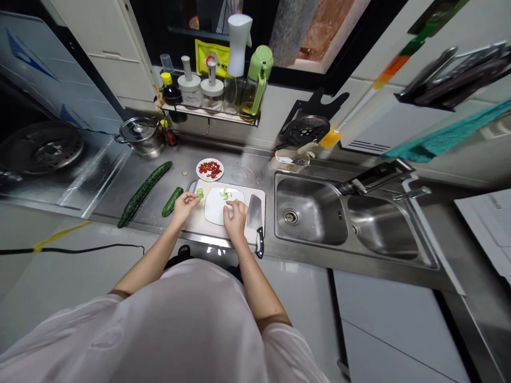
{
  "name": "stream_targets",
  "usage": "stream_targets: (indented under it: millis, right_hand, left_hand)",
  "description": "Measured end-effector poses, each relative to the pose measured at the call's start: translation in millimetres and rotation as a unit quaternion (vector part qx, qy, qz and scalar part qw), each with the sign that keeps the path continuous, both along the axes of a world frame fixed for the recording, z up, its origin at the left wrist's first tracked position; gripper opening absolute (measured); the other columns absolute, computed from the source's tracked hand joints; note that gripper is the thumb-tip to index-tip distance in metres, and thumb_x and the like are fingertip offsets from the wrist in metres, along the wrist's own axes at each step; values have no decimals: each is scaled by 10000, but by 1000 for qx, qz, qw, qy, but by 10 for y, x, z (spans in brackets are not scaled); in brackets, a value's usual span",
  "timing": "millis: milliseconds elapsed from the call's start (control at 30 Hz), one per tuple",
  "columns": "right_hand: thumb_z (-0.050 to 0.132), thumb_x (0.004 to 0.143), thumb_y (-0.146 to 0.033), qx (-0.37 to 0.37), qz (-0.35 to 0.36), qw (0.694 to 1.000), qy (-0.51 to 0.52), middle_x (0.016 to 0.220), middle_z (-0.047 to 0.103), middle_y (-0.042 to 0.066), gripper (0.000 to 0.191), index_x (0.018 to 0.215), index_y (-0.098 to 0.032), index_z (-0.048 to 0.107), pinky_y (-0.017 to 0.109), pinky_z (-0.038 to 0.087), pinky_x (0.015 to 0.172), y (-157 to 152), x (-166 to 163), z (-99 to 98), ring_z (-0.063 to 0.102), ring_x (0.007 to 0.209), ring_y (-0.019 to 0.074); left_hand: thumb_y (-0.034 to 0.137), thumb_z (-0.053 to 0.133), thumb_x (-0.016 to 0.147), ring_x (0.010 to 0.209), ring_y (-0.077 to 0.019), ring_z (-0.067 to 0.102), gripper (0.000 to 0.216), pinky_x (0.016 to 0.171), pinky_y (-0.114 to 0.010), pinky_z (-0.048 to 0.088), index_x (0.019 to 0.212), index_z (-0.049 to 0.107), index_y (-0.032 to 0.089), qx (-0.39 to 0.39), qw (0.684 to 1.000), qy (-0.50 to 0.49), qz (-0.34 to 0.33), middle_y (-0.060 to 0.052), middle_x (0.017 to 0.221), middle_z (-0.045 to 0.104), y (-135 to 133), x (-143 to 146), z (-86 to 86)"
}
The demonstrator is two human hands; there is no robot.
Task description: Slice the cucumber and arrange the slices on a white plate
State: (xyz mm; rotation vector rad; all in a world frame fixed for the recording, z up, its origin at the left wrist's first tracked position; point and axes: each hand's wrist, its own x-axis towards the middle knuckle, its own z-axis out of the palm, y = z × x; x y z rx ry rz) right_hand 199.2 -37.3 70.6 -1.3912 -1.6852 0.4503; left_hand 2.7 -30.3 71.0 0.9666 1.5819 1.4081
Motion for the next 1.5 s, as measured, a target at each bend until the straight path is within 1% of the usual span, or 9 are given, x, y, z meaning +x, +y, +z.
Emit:
stream_targets:
  millis: [200,400,667,800,867,967,1133,1333,1500]
  right_hand:
    - [508,901,-356,-49,95,990,89,1007,625,74,233,1019,-200,634,301,468,744,158,-211,515,550,984,207]
    - [563,870,-406,-66,153,975,144,1013,634,54,248,976,-205,663,274,472,722,194,-284,769,547,1002,193]
    - [584,834,-384,-86,166,967,175,924,651,37,198,757,-208,632,275,461,720,209,-281,856,572,947,182]
    - [585,823,-380,-94,166,958,215,907,653,31,191,749,-209,628,275,463,714,222,-254,912,589,911,174]
    - [593,815,-379,-95,162,957,222,906,655,30,188,743,-209,628,279,463,722,232,-236,934,592,907,174]
    - [597,810,-365,-92,158,957,227,902,656,28,175,738,-209,632,282,461,728,248,-203,948,593,913,175]
    - [601,805,-344,-91,160,952,243,928,650,33,165,728,-204,638,281,462,727,253,-134,944,594,913,172]
    - [598,795,-350,-104,157,957,220,950,646,33,170,710,-207,635,279,456,749,276,-67,925,589,936,172]
    - [606,775,-327,-106,161,957,215,928,653,26,145,697,-208,636,274,450,731,346,-2,831,591,918,169]
  left_hand:
    - [398,752,661,678,-115,616,312,681,-254,506,816,617,163,46,997,-35,-59,-13,742,630,-87,126,517]
    - [377,775,652,691,-118,607,302,697,-262,500,820,643,162,62,993,-43,-89,-16,760,635,-162,177,759]
    - [385,770,677,675,-84,576,324,659,-205,462,873,645,159,63,989,-90,-96,-10,774,644,-176,235,764]
    - [519,692,737,591,-61,543,413,519,-167,386,935,635,160,-17,982,-158,-105,-38,822,671,-195,247,693]
    - [615,602,773,550,-64,533,488,474,-165,356,897,638,144,-96,955,-229,-162,-55,772,665,-211,261,665]
    - [710,471,802,516,-67,518,625,438,-163,342,852,652,114,-184,889,-339,-247,-65,701,633,-219,299,658]
    - [700,442,825,485,-55,489,642,379,-149,298,845,656,95,-201,841,-421,-273,-46,668,589,-153,365,714]
    - [561,556,837,478,-49,485,445,360,-138,277,847,624,122,-198,838,-444,-247,-17,664,575,-50,390,757]
    - [396,716,748,514,-41,512,314,381,-123,281,901,601,147,-168,867,-419,-212,0,705,592,-4,407,720]
